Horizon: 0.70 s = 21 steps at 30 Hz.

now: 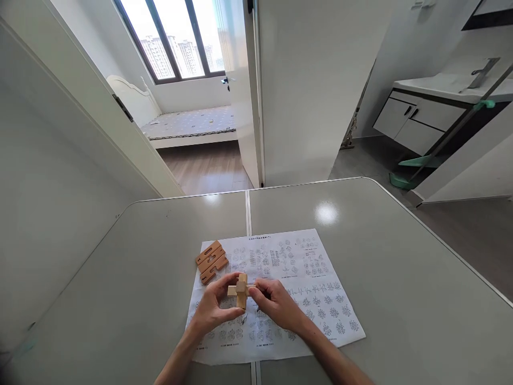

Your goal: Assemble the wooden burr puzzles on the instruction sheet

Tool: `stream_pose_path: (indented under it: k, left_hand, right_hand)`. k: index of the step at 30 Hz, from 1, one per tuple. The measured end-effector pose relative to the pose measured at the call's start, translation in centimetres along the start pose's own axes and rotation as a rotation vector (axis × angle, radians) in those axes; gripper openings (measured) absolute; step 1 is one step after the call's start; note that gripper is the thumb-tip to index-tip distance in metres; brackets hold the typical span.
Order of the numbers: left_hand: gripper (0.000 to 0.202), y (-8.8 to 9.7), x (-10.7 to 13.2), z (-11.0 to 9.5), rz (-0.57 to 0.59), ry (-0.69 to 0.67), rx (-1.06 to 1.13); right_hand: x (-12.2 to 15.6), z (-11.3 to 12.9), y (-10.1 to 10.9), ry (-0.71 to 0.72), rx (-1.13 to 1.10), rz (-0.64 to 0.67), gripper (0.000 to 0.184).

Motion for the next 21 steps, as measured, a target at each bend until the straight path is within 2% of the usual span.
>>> stream_pose_path:
  k: [5,12,17,21]
  left_hand:
    - [0.070,0.0,-0.1,-0.3,-0.013,0.007,-0.016]
    - [0.073,0.4,-0.1,-0.3,-0.035,-0.024,0.073]
    - [0.074,-0.3,-0.3,-0.8,0.069,-0.042,0.098]
    - [0.074,-0.6,-0.3,-1.2,0.098,-0.088,0.080]
  right_hand:
    - [0.1,0.2,0.0,-0.003,-0.019,0.024,0.051]
    - [0.0,1.2,-0.2,0.024,-0.039,0.167,0.042]
    - [-0.2,1.5,-0.7,0.061,0.019,0.161,0.034]
    - [-0.2,2.1,-0.6,0.093,0.044,0.150,0.033]
Point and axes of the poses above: each hand's wrist, its own x-axis away from the middle knuckle, its own y-axis out of the back of the hand, z = x × y, the point moved 7 cm from there along -x, towards the middle knuckle, and after that the axes turned 6 degrees about x, right-handed, at the moved point
